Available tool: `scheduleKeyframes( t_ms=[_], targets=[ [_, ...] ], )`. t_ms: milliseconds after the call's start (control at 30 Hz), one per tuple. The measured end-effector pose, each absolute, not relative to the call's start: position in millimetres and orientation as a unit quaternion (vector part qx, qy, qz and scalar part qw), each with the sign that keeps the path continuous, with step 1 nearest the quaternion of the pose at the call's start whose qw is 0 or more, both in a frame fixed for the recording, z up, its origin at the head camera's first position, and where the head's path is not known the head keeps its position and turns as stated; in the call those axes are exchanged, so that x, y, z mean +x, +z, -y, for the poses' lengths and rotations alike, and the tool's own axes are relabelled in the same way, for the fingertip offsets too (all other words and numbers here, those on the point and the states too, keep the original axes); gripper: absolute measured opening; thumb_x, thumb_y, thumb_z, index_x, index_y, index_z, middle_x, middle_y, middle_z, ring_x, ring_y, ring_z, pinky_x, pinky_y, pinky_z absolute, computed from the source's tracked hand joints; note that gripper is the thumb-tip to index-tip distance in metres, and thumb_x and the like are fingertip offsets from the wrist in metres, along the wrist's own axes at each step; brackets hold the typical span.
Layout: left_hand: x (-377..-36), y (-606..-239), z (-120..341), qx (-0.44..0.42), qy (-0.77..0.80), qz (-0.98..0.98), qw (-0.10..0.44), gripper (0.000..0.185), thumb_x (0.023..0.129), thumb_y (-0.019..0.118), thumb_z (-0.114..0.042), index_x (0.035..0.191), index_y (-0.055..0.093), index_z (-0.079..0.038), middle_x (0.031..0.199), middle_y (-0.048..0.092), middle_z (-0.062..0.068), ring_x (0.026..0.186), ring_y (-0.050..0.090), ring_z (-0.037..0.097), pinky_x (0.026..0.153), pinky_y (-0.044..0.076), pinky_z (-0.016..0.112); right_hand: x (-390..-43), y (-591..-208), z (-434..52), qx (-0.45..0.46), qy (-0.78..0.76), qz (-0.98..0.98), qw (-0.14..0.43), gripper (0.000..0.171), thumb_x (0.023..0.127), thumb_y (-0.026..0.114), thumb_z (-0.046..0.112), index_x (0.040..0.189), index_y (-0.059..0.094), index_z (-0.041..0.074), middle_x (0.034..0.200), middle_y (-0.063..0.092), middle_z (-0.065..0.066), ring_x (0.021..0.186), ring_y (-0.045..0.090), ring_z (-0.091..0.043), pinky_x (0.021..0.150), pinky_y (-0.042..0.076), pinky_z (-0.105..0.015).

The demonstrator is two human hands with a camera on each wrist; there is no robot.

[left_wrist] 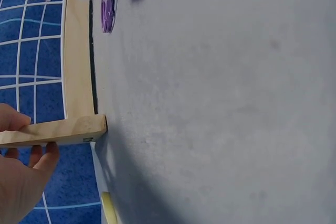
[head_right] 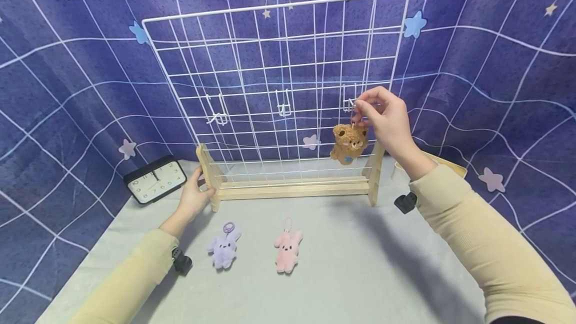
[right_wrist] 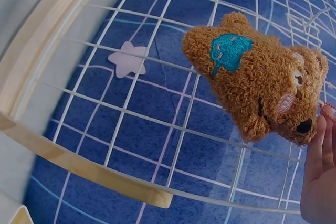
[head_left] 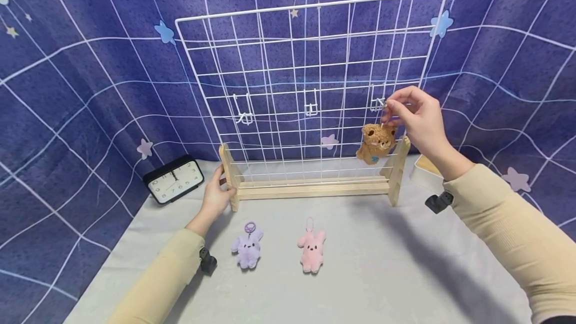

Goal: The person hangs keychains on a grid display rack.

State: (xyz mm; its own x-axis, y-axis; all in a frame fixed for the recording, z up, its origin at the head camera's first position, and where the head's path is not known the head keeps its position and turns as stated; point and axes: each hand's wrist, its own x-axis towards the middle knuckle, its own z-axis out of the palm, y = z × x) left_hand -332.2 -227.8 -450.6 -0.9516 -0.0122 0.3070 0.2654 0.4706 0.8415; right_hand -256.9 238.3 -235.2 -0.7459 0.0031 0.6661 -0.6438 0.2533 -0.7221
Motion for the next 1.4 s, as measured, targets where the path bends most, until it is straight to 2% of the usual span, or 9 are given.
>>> scheduleKeyframes(
  t_ms=[333, 667, 900, 1033, 1233, 1400],
  targets=[
    [-331, -450, 228, -0.08, -0.511, 0.844, 0.138, 0.086, 0.073, 0.059, 0.012, 0.149, 0.028, -0.015, 0.15, 0.033, 0.016, 0.122, 0.048, 0.043, 0.094, 0.051, 0.049, -264, -239, -239, 0.198, 0.564, 0.753, 0.275, 0.018, 0.091, 0.059, 0.006, 0.097, 0.058, -0.011, 0.072, 0.067, 0.007, 0.064, 0.066, -0.01, 0.061, 0.059, -0.021],
    [-326, -445, 226, -0.074, -0.494, 0.856, 0.136, 0.083, 0.074, 0.058, 0.01, 0.149, 0.029, -0.015, 0.15, 0.034, 0.017, 0.123, 0.048, 0.043, 0.098, 0.048, 0.053, -269, -239, -235, 0.179, 0.56, 0.755, 0.29, 0.018, 0.091, 0.059, 0.006, 0.097, 0.061, -0.011, 0.075, 0.068, -0.002, 0.065, 0.066, -0.008, 0.061, 0.059, -0.02],
    [-328, -448, 226, -0.076, -0.497, 0.854, 0.135, 0.084, 0.074, 0.057, 0.011, 0.149, 0.029, -0.016, 0.15, 0.034, 0.016, 0.123, 0.048, 0.043, 0.096, 0.05, 0.051, -273, -242, -233, 0.156, 0.548, 0.764, 0.303, 0.02, 0.09, 0.061, 0.01, 0.098, 0.063, -0.008, 0.078, 0.07, 0.0, 0.067, 0.065, -0.009, 0.06, 0.058, -0.019],
    [-328, -448, 226, -0.076, -0.5, 0.852, 0.134, 0.084, 0.075, 0.057, 0.011, 0.149, 0.029, -0.016, 0.15, 0.033, 0.015, 0.123, 0.047, 0.043, 0.097, 0.049, 0.051, -275, -244, -231, 0.144, 0.539, 0.763, 0.326, 0.021, 0.09, 0.062, 0.01, 0.097, 0.064, -0.009, 0.077, 0.07, 0.001, 0.067, 0.065, -0.008, 0.058, 0.057, -0.017],
    [-329, -448, 226, -0.075, -0.499, 0.853, 0.13, 0.084, 0.074, 0.057, 0.011, 0.149, 0.028, -0.016, 0.151, 0.032, 0.015, 0.123, 0.047, 0.043, 0.098, 0.048, 0.052, -275, -245, -228, 0.118, 0.515, 0.767, 0.365, 0.019, 0.088, 0.065, 0.011, 0.095, 0.066, -0.006, 0.078, 0.071, -0.005, 0.065, 0.065, -0.007, 0.054, 0.053, -0.013],
    [-330, -447, 227, -0.073, -0.499, 0.853, 0.133, 0.084, 0.074, 0.058, 0.011, 0.148, 0.03, -0.016, 0.15, 0.033, 0.015, 0.123, 0.047, 0.042, 0.097, 0.049, 0.05, -272, -245, -229, 0.115, 0.502, 0.767, 0.381, 0.022, 0.087, 0.066, 0.013, 0.096, 0.064, -0.007, 0.076, 0.068, 0.005, 0.064, 0.063, -0.002, 0.058, 0.05, -0.01]
  ],
)
